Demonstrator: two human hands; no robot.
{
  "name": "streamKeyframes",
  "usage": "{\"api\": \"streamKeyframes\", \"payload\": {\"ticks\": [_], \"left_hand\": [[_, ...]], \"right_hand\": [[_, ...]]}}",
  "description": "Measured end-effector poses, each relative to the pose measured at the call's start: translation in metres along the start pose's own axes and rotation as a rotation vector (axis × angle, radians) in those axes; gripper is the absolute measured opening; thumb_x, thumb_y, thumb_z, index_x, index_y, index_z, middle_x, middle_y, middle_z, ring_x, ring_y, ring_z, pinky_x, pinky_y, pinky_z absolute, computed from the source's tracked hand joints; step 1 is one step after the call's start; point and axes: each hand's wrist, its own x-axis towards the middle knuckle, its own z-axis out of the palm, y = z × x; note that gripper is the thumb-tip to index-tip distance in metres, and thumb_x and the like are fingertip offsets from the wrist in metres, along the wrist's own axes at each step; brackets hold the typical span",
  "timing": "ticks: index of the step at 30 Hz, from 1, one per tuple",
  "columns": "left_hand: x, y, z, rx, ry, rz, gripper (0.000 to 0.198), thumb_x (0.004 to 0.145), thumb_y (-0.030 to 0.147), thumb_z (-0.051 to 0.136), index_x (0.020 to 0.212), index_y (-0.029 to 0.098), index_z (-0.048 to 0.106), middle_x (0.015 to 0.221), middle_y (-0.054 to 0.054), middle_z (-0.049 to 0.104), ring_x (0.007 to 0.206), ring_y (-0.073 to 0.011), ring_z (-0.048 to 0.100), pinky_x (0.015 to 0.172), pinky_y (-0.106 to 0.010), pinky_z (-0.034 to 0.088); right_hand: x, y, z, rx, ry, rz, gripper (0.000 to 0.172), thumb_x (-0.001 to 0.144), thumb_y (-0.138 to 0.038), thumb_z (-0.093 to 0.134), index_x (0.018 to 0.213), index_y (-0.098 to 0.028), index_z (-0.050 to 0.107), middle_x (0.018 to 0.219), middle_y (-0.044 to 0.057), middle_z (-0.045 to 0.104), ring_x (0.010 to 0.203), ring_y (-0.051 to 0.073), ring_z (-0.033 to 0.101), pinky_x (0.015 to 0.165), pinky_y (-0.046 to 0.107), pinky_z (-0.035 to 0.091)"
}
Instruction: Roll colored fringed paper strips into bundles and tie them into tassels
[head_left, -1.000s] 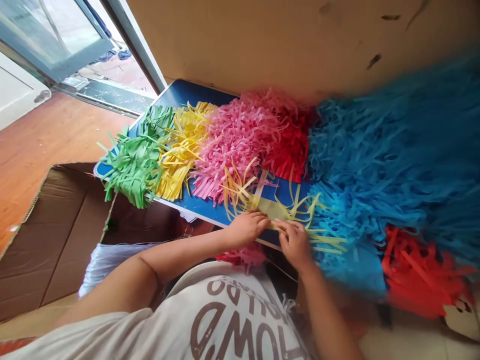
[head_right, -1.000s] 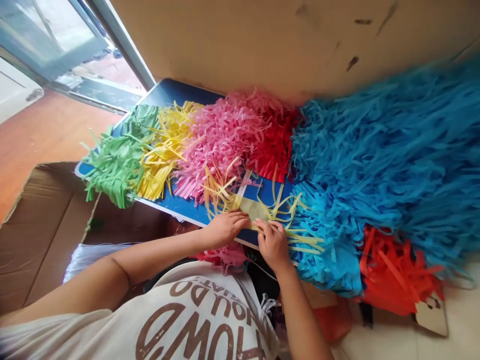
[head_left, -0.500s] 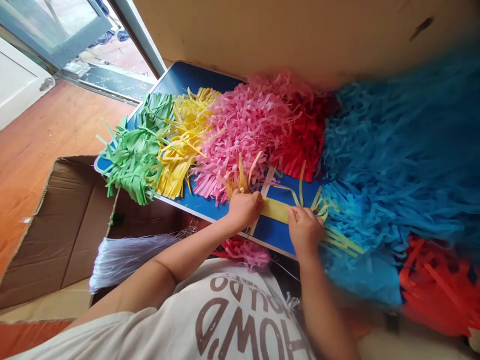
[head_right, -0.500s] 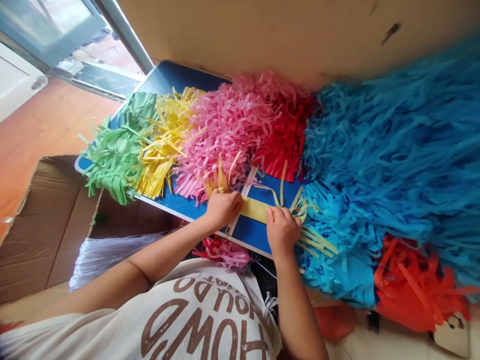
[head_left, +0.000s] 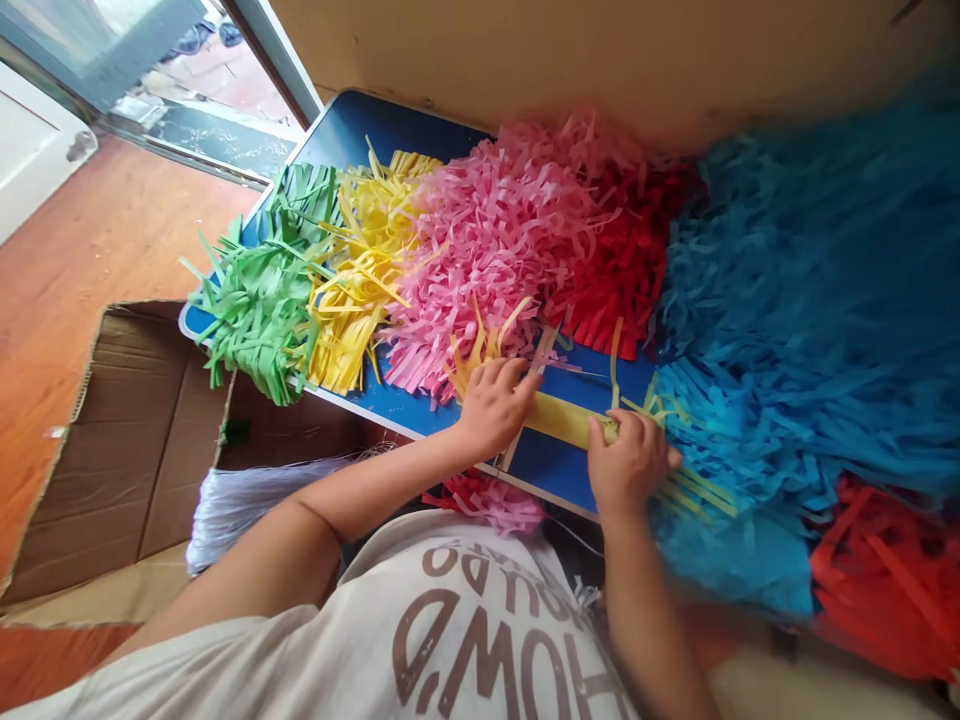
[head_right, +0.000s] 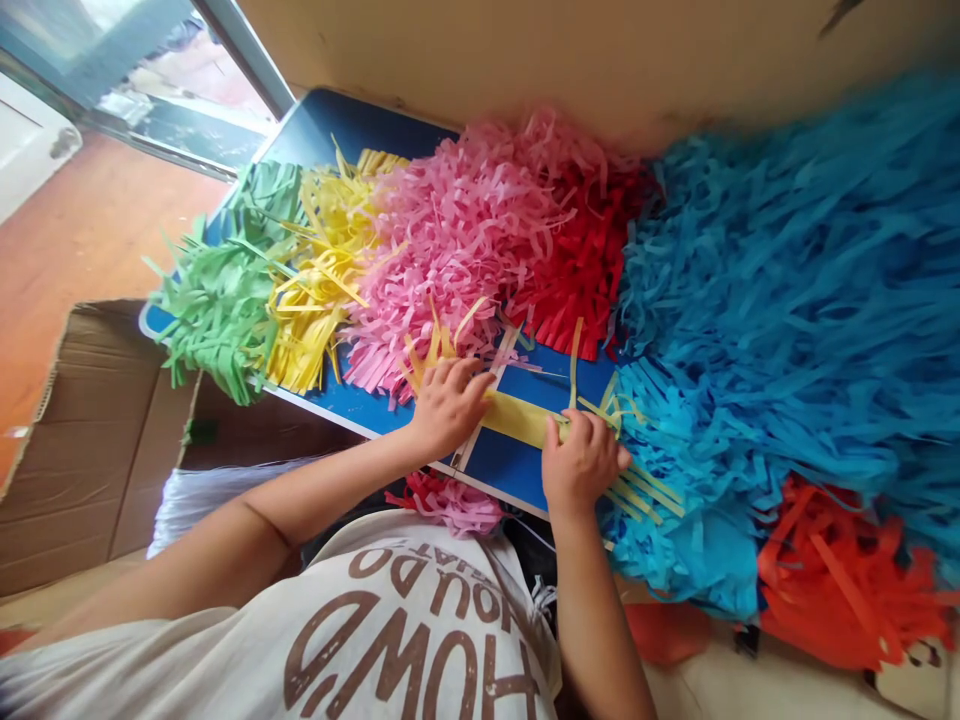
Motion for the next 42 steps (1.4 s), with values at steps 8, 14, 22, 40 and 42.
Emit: {"api": "streamKeyframes", "payload": {"ticks": [8, 14, 22, 40, 42], "left_hand": [[0.011, -0.017, -0.013, 0.003, -0.164, 0.689, 0.023, 0.095, 0.021, 0.047, 0.093, 0.016, 0.069, 0.087, -0.009, 0.066, 0.085, -0.0225, 0.057, 0.091, -0.044, 0.034], [0.011, -0.010, -0.010, 0.058, -0.148, 0.615, 0.023, 0.087, 0.026, 0.052, 0.095, 0.014, 0.069, 0.093, -0.012, 0.065, 0.089, -0.0259, 0.056, 0.097, -0.051, 0.030], [0.010, -0.017, -0.009, 0.014, -0.156, 0.426, 0.029, 0.097, 0.025, 0.043, 0.095, 0.019, 0.072, 0.094, -0.008, 0.070, 0.088, -0.0217, 0.057, 0.099, -0.047, 0.029], [0.029, -0.014, -0.016, 0.061, -0.290, 0.121, 0.038, 0.096, 0.037, 0.046, 0.075, 0.016, 0.070, 0.073, -0.010, 0.069, 0.080, -0.0251, 0.060, 0.079, -0.041, 0.033], [0.029, -0.014, -0.017, 0.051, -0.286, 0.125, 0.037, 0.095, 0.036, 0.046, 0.074, 0.016, 0.069, 0.073, -0.010, 0.069, 0.080, -0.0252, 0.060, 0.078, -0.041, 0.033]], "right_hand": [[0.002, 0.000, -0.028, 0.193, -0.342, -0.533, 0.011, 0.090, -0.023, 0.057, 0.096, -0.021, 0.067, 0.098, 0.005, 0.074, 0.092, 0.020, 0.065, 0.089, 0.038, 0.033], [0.012, 0.008, -0.016, 0.261, -0.292, -0.374, 0.015, 0.090, -0.021, 0.056, 0.078, -0.021, 0.064, 0.085, 0.001, 0.074, 0.079, 0.016, 0.065, 0.087, 0.035, 0.031], [0.016, 0.025, -0.011, 0.265, -0.329, -0.407, 0.011, 0.090, -0.028, 0.062, 0.095, -0.023, 0.071, 0.097, 0.003, 0.073, 0.092, 0.020, 0.062, 0.086, 0.036, 0.033], [0.025, 0.028, 0.008, 0.225, -0.282, -0.137, 0.031, 0.086, -0.034, 0.064, 0.058, -0.021, 0.061, 0.076, 0.001, 0.065, 0.078, 0.019, 0.052, 0.074, 0.034, 0.034], [0.026, 0.028, 0.009, 0.216, -0.290, -0.128, 0.033, 0.087, -0.035, 0.063, 0.058, -0.021, 0.060, 0.076, 0.001, 0.065, 0.077, 0.019, 0.051, 0.074, 0.034, 0.033]]}}
